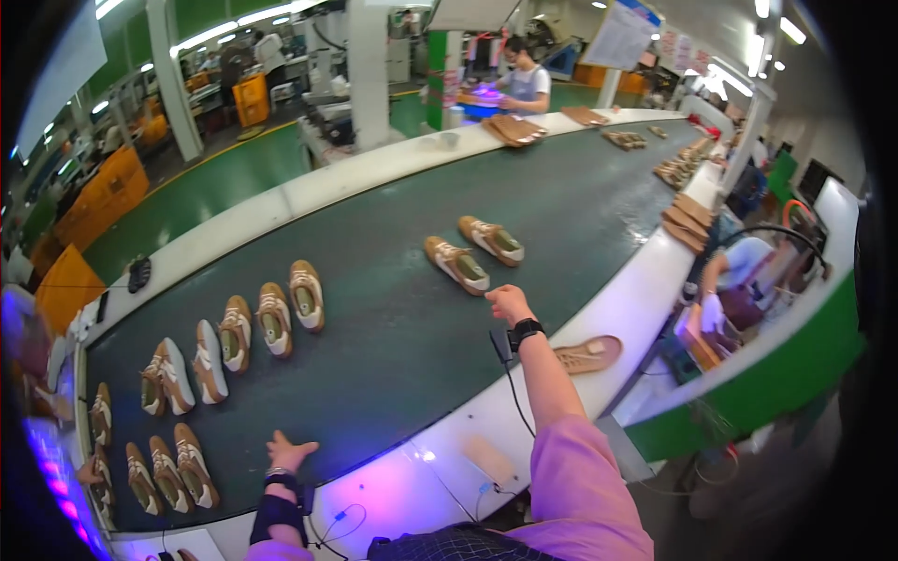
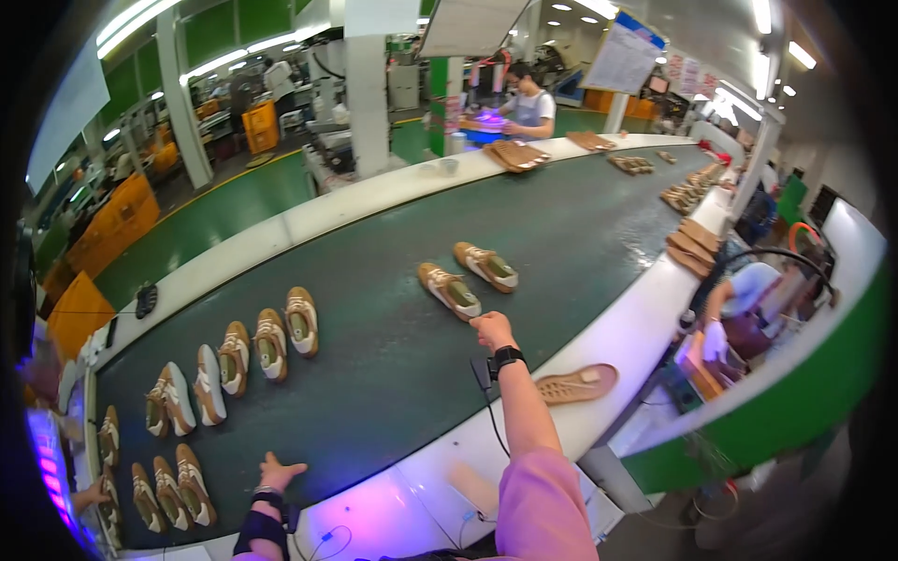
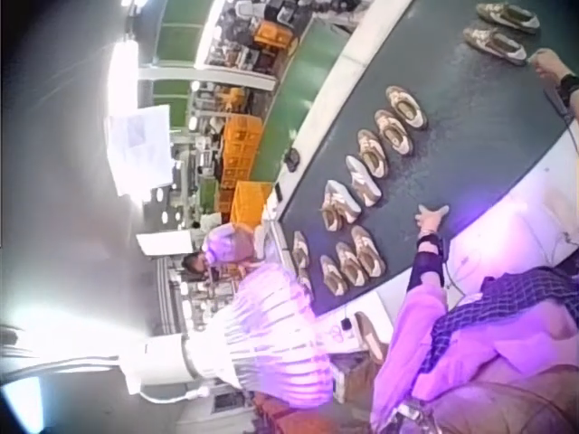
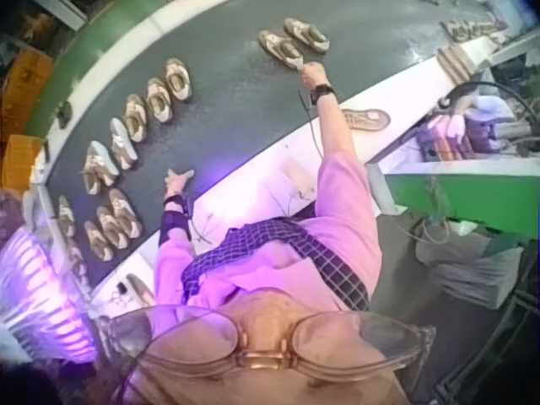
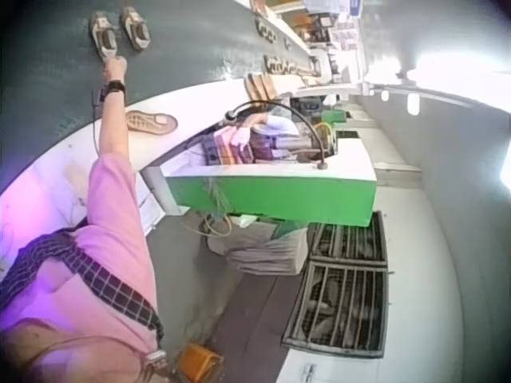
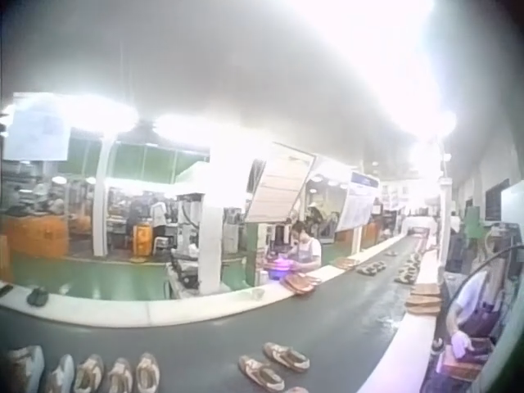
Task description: The recorder is inspecting finished shoes on a conveyor belt, checking for symmetry and quality before preparing them for the next stage.
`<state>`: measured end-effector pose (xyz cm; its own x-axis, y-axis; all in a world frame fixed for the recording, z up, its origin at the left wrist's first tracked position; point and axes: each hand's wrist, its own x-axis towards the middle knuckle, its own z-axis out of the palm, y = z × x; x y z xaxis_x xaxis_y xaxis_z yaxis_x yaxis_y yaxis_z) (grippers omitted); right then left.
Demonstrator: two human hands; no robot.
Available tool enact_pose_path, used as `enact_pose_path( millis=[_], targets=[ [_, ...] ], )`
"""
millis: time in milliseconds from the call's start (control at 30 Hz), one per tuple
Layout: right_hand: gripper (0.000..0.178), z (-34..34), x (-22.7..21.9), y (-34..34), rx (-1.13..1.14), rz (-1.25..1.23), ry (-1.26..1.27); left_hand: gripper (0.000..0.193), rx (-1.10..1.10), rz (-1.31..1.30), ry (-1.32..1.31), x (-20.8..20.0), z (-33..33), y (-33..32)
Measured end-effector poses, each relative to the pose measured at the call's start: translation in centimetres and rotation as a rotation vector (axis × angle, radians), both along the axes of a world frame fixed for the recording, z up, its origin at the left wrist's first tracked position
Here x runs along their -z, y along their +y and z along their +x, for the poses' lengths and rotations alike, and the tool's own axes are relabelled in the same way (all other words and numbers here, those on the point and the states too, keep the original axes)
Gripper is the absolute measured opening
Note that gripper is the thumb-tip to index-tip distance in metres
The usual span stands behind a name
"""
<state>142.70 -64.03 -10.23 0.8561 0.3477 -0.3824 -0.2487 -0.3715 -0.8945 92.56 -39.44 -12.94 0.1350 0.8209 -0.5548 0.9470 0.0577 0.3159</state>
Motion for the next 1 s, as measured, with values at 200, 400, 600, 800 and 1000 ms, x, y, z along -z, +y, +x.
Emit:
enact_pose_path(
  millis=[200,400,600,800,1000],
  targets=[
    [0.069,2.9,5.2,6.9,0.091,-0.270,-0.363,0.143,0.015,-0.118,0.219,3.3,4.7,-1.1],
    [0.097,9.2,9.2,9.2,0.018,-0.328,-0.347,0.150,0.072,-0.115,0.450,5.2,7.4,-1.1],
    [0.064,13.7,12.9,10.6,-0.132,-0.384,-0.403,0.148,0.148,-0.096,0.462,5.6,8.2,-0.8],
    [0.048,10.2,10.0,15.3,-0.224,-0.136,-0.103,0.147,0.175,-0.069,0.517,5.7,8.0,-0.4],
    [0.049,3.4,11.4,26.5,-0.391,0.057,-0.398,0.147,0.176,-0.070,0.539,6.4,8.1,-0.5]
  ],
)
